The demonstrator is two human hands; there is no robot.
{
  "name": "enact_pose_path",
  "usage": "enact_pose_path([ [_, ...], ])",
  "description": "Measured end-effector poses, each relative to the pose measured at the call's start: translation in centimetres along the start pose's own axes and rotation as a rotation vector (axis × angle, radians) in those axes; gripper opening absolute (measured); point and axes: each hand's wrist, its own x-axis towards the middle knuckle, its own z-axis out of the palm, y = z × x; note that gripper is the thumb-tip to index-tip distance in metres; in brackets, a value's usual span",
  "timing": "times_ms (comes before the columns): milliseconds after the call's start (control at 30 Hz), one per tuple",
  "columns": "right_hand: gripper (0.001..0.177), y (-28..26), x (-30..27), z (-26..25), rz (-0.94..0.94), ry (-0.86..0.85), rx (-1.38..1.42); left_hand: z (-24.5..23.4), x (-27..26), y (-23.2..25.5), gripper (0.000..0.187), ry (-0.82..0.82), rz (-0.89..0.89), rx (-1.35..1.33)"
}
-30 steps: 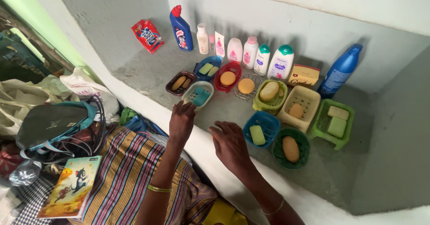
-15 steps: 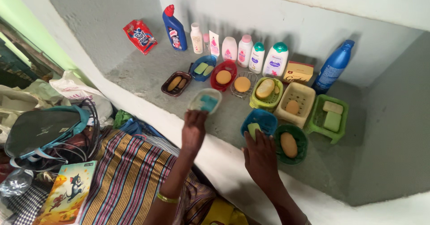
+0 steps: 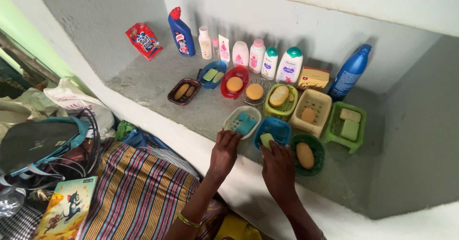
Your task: The person organizes various soaps, lotions, and detergent bottles on a shelf, placing soaps into individual plastic holders and arranging them in a row.
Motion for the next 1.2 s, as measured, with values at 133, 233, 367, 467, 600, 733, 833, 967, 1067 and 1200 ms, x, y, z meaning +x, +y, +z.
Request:
enact_pose_path([
  [133,0.028,0.0,0.1,0.4,0.008,0.004,-0.041,0.4,0.1,-0.2,0.032,0.000,0.022,-0.016],
  [233,0.027,-0.1,0.2,0.4,0.017,0.017,-0.023,0.4,0.1,-0.4,0.033,-0.020,0.047,-0.001],
  [367,0.027,-0.3,0.2,0.4,0.009,-0.001,-0.034,0.1,0.1,-0.5,0.035,-0.063,0.053,0.004],
  [467,0.028,-0.5,0.2,0.7,-0.002,0.021,-0.017,-0.4,0.5,-0.5,0.033,-0.087,0.054,-0.017],
  [600,0.028,-0.6,0.1,0.8,-0.015,0.044,0.002,-1.6,0.9,-0.9,0.039,-0.049,0.125,-0.045],
  [733,0.026,-0.6,0.0,0.7,-0.025,0.062,0.012,-2.0,0.9,-4.2,0.038,-0.047,0.032,-0.055],
  [833,0.025,-0.7,0.0,0.7,-0.033,0.065,0.003,-1.4,1.3,-9.2,0.035,-0.023,-0.016,0.094],
  [967,0.027,-0.6,0.1,0.6,-0.015,0.030,-0.002,-0.8,2.8,-17.0,0.041,-0.012,-0.015,0.435],
  [1067,0.028,-0.6,0.2,0.5,0.001,0.019,0.006,-1.1,3.4,-20.5,0.039,-0.059,-0.127,0.521],
  [1200,0.027,-0.4,0.3,0.5,0.027,-0.012,0.016,-1.8,3.9,-21.5,0.027,-0.083,-0.194,0.443],
])
